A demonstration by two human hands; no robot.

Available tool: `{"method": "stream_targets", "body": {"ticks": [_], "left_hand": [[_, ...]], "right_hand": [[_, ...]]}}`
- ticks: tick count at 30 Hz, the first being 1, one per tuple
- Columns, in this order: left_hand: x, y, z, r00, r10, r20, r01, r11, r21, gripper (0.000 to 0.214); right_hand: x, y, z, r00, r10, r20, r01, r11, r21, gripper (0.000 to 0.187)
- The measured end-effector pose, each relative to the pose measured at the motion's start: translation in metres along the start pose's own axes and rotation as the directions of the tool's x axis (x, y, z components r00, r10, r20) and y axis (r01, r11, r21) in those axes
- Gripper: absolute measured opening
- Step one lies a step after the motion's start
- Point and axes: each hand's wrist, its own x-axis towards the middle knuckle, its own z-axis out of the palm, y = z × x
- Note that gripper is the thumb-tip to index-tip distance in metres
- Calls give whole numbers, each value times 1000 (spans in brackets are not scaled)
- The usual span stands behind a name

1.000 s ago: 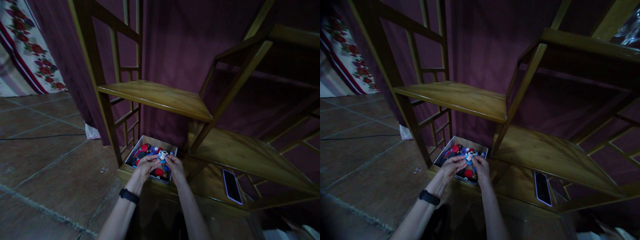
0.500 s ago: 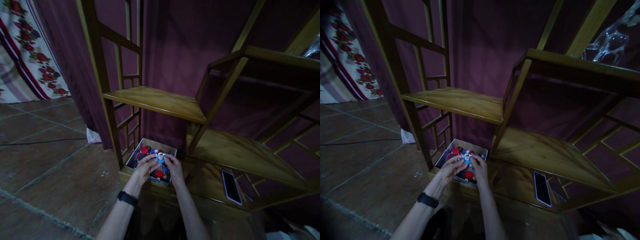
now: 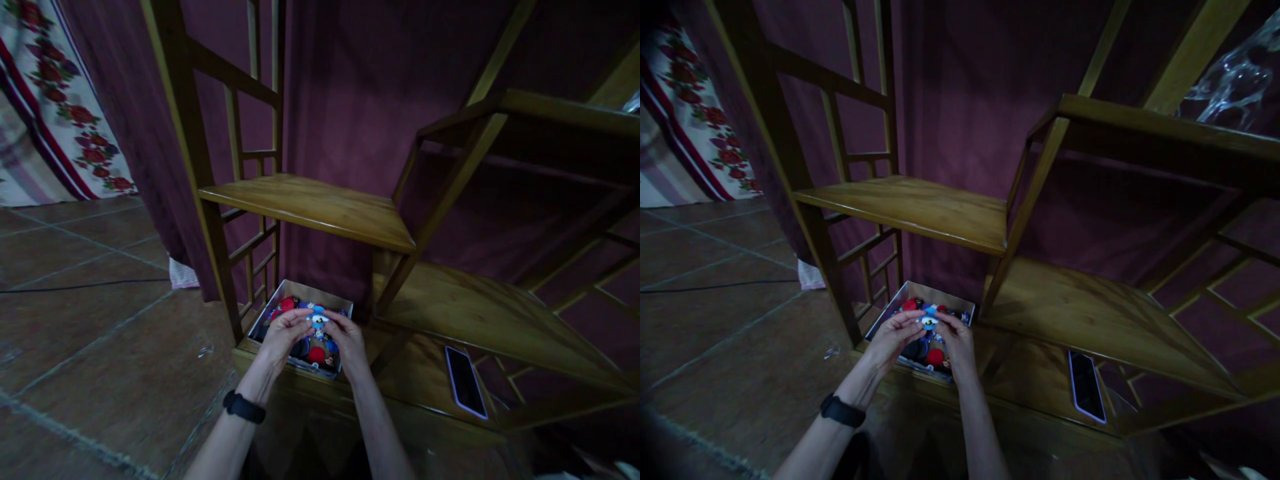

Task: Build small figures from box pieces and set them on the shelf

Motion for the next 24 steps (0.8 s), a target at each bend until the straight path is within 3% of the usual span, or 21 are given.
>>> {"method": "stream_targets", "body": {"ticks": [5,11,17,24], "left_hand": [[2,-1,3,997,-54,-47,53,998,-26,33],[4,-4,-1,987,-143,-80,130,981,-146,22],[5,-11,-4,957,-275,-91,234,920,-315,12],[3,-11,1,963,-198,-184,153,960,-235,13]], "right_hand": [[8,10,7,993,66,-101,-59,996,71,33],[3,12,12,994,84,-71,-76,992,98,34],[-1,13,15,996,48,-75,-49,999,-8,31],[-1,13,14,993,-3,-117,-11,993,-116,29]]}}
